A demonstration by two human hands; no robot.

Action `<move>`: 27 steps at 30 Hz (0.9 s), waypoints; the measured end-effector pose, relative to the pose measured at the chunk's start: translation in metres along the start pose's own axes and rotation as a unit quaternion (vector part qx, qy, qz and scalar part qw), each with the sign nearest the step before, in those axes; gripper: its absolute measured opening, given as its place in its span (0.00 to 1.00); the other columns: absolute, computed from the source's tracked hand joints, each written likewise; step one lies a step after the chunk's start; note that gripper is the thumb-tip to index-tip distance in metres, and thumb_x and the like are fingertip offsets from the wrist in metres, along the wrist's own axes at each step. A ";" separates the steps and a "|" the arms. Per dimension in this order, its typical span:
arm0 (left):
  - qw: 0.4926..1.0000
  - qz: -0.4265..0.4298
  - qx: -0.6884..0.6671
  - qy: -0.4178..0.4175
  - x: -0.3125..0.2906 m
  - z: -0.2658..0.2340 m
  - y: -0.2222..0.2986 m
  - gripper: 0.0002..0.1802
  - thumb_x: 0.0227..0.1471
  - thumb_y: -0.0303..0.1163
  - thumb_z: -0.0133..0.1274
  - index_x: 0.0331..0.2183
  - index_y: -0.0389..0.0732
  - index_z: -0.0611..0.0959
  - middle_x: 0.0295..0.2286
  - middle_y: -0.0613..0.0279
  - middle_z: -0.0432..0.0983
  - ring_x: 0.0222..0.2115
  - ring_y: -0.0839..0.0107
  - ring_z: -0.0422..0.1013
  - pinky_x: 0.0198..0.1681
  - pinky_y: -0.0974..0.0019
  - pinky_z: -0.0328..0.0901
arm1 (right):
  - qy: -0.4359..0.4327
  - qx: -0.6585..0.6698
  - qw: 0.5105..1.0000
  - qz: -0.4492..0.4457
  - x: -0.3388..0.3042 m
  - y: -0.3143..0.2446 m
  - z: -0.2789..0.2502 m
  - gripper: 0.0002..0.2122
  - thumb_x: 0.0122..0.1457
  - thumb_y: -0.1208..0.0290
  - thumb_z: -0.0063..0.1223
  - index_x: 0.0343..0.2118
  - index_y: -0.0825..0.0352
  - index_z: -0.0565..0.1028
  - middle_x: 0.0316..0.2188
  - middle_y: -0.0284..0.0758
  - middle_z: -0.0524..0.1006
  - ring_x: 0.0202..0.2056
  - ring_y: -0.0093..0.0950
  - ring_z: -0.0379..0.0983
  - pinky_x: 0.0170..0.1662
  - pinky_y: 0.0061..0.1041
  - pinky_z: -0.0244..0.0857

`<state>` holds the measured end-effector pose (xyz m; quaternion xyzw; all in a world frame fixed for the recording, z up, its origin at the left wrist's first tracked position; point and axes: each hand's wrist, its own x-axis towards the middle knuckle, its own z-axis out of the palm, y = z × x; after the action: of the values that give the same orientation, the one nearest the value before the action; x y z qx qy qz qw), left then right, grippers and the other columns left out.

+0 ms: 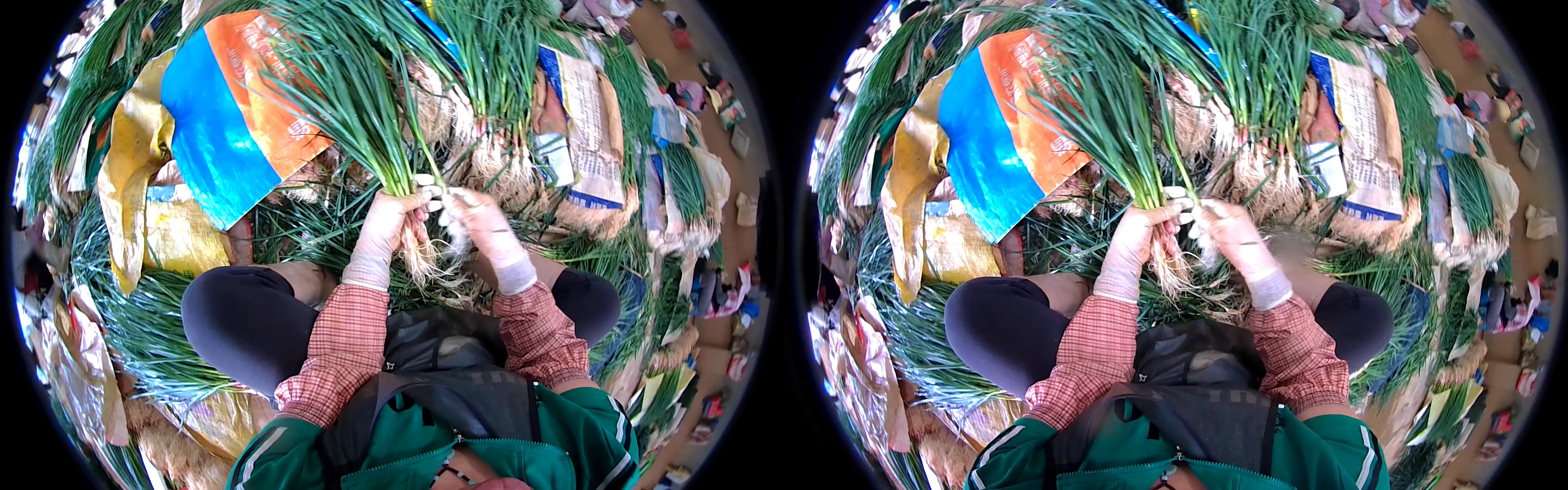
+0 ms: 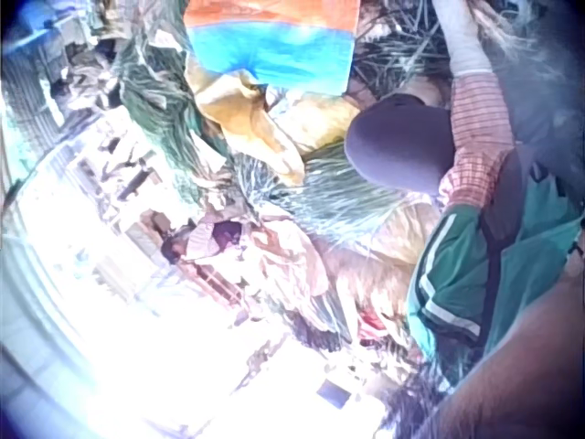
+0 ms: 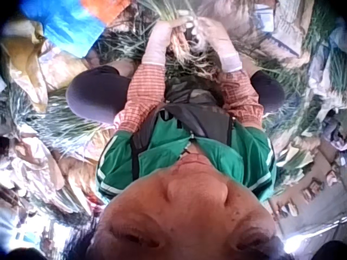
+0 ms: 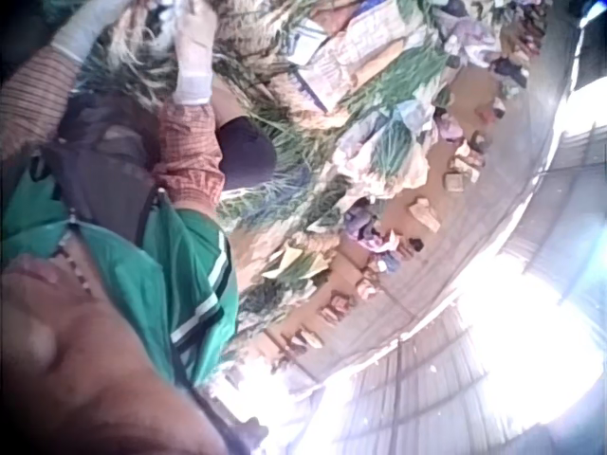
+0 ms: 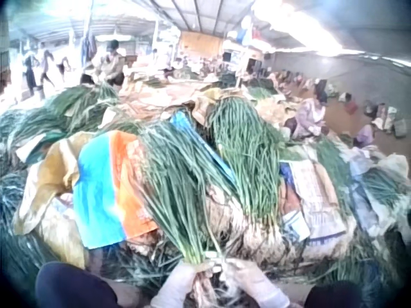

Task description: The person sorts and bundles green onions by hand while sitting on the floor, removing debris and outer layers from the bulbs.

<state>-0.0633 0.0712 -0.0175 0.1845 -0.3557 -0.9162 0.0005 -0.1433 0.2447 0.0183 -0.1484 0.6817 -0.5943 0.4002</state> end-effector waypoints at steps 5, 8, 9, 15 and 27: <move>0.997 0.066 0.025 -0.010 -0.017 0.011 0.026 0.19 0.48 0.23 0.54 0.44 0.31 0.73 0.27 0.53 0.77 0.20 0.74 0.70 0.18 0.70 0.70 | 0.429 0.110 0.859 -0.257 -0.119 -0.091 -0.048 0.15 0.59 0.66 0.49 0.44 0.71 0.72 0.30 0.28 0.71 0.27 0.17 0.65 0.31 0.12 0.61; 0.995 0.082 0.027 -0.051 -0.018 0.020 0.032 0.22 0.50 0.25 0.53 0.49 0.34 0.71 0.22 0.59 0.74 0.21 0.73 0.71 0.16 0.72 0.69 | 0.526 -0.073 0.800 -0.280 -0.215 -0.062 -0.173 0.15 0.62 0.67 0.47 0.45 0.73 0.72 0.27 0.27 0.70 0.25 0.14 0.61 0.26 0.10 0.55; 0.994 0.093 0.017 -0.057 -0.017 0.020 0.032 0.23 0.51 0.25 0.52 0.50 0.34 0.71 0.21 0.61 0.73 0.21 0.73 0.71 0.17 0.72 0.69 | 0.472 -0.144 0.832 -0.253 -0.254 -0.034 -0.216 0.14 0.64 0.67 0.43 0.46 0.70 0.73 0.28 0.27 0.71 0.24 0.14 0.60 0.25 0.11 0.56; 0.996 0.053 -0.071 -0.002 0.006 0.012 0.010 0.19 0.54 0.28 0.49 0.49 0.35 0.72 0.18 0.69 0.69 0.26 0.71 0.74 0.22 0.74 0.69 | 0.367 -0.660 0.590 0.285 -0.367 0.099 -0.318 0.11 0.57 0.70 0.46 0.39 0.67 0.76 0.36 0.44 0.76 0.37 0.38 0.74 0.40 0.33 0.68; 0.977 0.031 -0.209 -0.008 0.010 0.012 0.010 0.20 0.54 0.28 0.50 0.49 0.38 0.72 0.22 0.65 0.70 0.20 0.73 0.67 0.28 0.66 0.68 | 0.305 -0.459 0.768 -0.327 0.136 -0.036 -0.097 0.10 0.56 0.72 0.50 0.41 0.66 0.74 0.36 0.40 0.77 0.36 0.29 0.75 0.41 0.25 0.67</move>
<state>-0.0783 0.0704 -0.0060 0.1615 -0.1617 -0.9714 0.0644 -0.3096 0.2111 -0.0007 -0.3388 0.8696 -0.3198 -0.1632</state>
